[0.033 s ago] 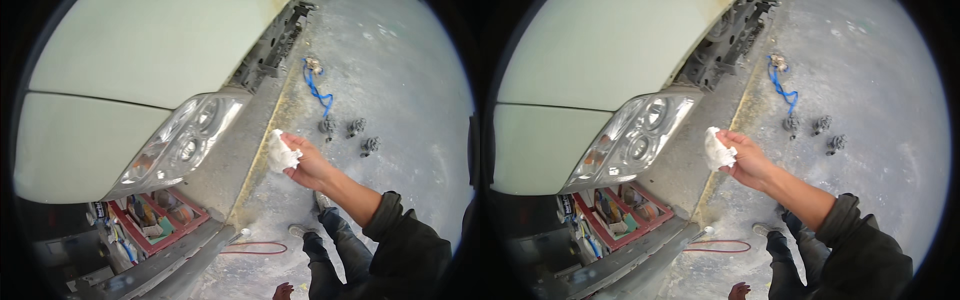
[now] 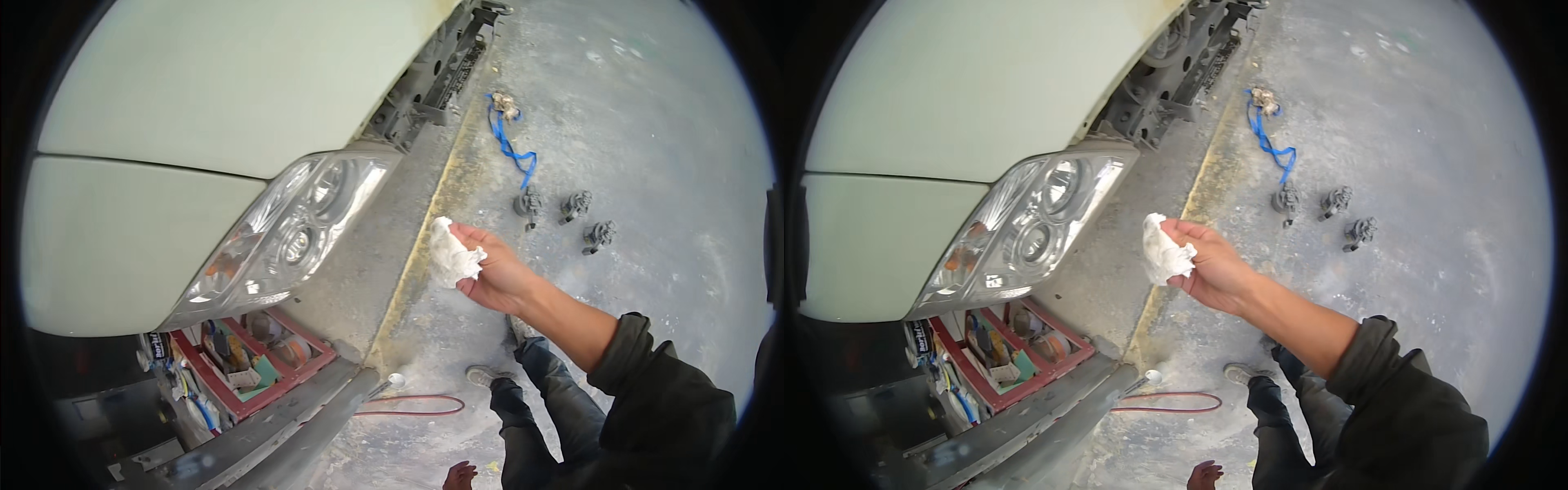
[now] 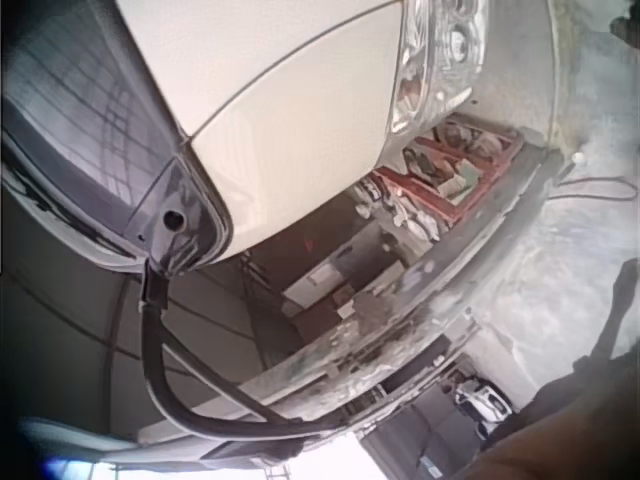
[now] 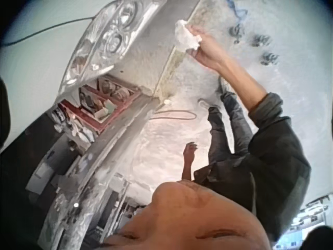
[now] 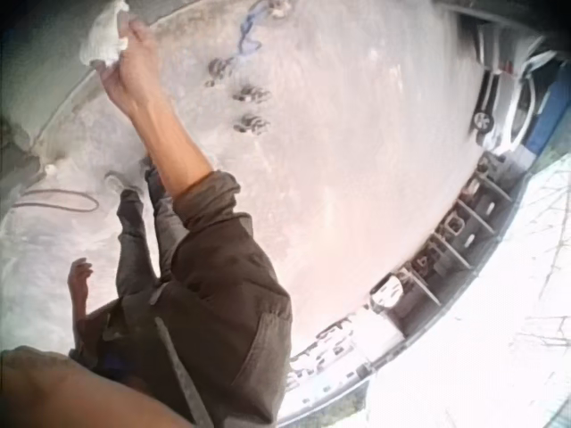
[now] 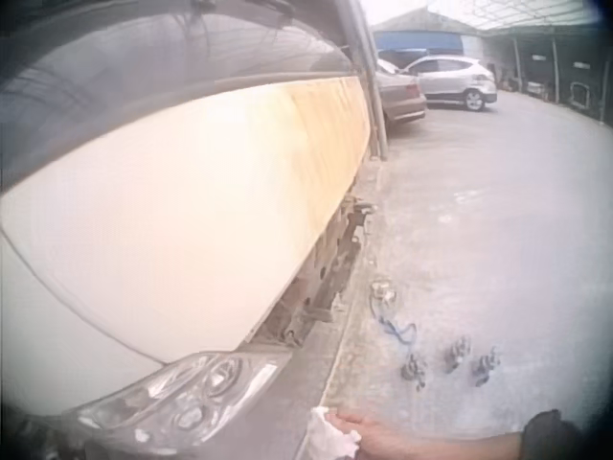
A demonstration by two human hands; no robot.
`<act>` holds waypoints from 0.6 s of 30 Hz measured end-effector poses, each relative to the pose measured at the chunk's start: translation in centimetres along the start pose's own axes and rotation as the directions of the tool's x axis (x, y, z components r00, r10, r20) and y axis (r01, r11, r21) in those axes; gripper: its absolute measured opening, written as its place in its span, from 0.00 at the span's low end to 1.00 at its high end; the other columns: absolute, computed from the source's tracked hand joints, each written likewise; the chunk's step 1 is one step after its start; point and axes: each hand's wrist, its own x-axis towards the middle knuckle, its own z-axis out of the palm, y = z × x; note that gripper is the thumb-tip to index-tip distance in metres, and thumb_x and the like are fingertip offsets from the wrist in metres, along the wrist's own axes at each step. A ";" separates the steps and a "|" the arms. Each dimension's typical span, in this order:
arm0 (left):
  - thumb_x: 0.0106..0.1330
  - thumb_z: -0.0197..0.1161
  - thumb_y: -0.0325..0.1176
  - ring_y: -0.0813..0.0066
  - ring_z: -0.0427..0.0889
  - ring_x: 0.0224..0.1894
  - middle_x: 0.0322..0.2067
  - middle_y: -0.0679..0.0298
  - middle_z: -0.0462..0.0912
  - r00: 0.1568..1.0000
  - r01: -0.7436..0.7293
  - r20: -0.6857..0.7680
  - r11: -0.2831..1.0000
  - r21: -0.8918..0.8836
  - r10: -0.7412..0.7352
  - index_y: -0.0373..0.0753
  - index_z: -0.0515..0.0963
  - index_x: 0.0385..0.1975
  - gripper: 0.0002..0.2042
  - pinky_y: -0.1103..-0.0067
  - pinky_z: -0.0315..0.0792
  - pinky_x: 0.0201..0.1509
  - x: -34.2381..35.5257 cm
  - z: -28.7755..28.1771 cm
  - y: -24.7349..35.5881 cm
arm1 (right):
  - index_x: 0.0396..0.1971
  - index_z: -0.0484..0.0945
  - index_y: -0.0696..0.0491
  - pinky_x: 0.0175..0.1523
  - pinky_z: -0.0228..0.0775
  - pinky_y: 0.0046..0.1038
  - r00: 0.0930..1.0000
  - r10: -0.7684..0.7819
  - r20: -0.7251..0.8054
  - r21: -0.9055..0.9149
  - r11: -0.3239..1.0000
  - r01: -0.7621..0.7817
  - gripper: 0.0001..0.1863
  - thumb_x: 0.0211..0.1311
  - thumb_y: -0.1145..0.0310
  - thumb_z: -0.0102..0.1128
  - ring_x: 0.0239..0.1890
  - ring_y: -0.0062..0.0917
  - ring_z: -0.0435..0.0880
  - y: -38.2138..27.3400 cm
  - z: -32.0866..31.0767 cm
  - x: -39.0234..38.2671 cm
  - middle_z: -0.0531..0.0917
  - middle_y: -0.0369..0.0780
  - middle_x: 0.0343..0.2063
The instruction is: The person wipes the front fender of a white car with a cloth, then mixes a white paste in a plastic cup using a metal spatula. They repeatedly add small amounts of a yellow liquid from a bottle into the cup and stir the mixture.
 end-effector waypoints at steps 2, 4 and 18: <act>0.69 0.54 0.23 0.73 0.83 0.39 0.40 0.59 0.84 1.000 0.029 -0.005 0.999 -0.013 -0.029 0.35 0.73 0.54 0.14 0.77 0.80 0.46 -0.2 0.0 -1.2 | 0.50 0.76 0.51 0.37 0.79 0.20 0.992 0.057 -0.114 0.050 0.997 -0.051 0.13 0.73 0.61 0.55 0.35 0.16 0.83 0.2 0.7 -0.6 0.83 0.32 0.37; 0.69 0.54 0.24 0.73 0.83 0.40 0.40 0.59 0.84 0.999 0.039 -0.011 0.998 -0.045 -0.039 0.34 0.73 0.54 0.14 0.77 0.80 0.46 -0.5 0.6 -2.3 | 0.51 0.75 0.51 0.38 0.79 0.20 0.988 0.101 -0.114 0.086 0.992 -0.092 0.12 0.73 0.62 0.54 0.37 0.17 0.84 0.5 0.0 -0.9 0.83 0.32 0.38; 0.70 0.62 0.36 0.69 0.87 0.40 0.37 0.57 0.87 0.989 0.070 -0.127 0.997 -0.041 -0.074 0.35 0.76 0.49 0.14 0.76 0.80 0.44 4.7 5.4 1.8 | 0.45 0.76 0.47 0.32 0.74 0.19 0.783 0.090 -0.616 -0.510 0.712 -0.483 0.11 0.64 0.70 0.63 0.32 0.15 0.82 13.8 -23.7 -2.3 0.82 0.31 0.33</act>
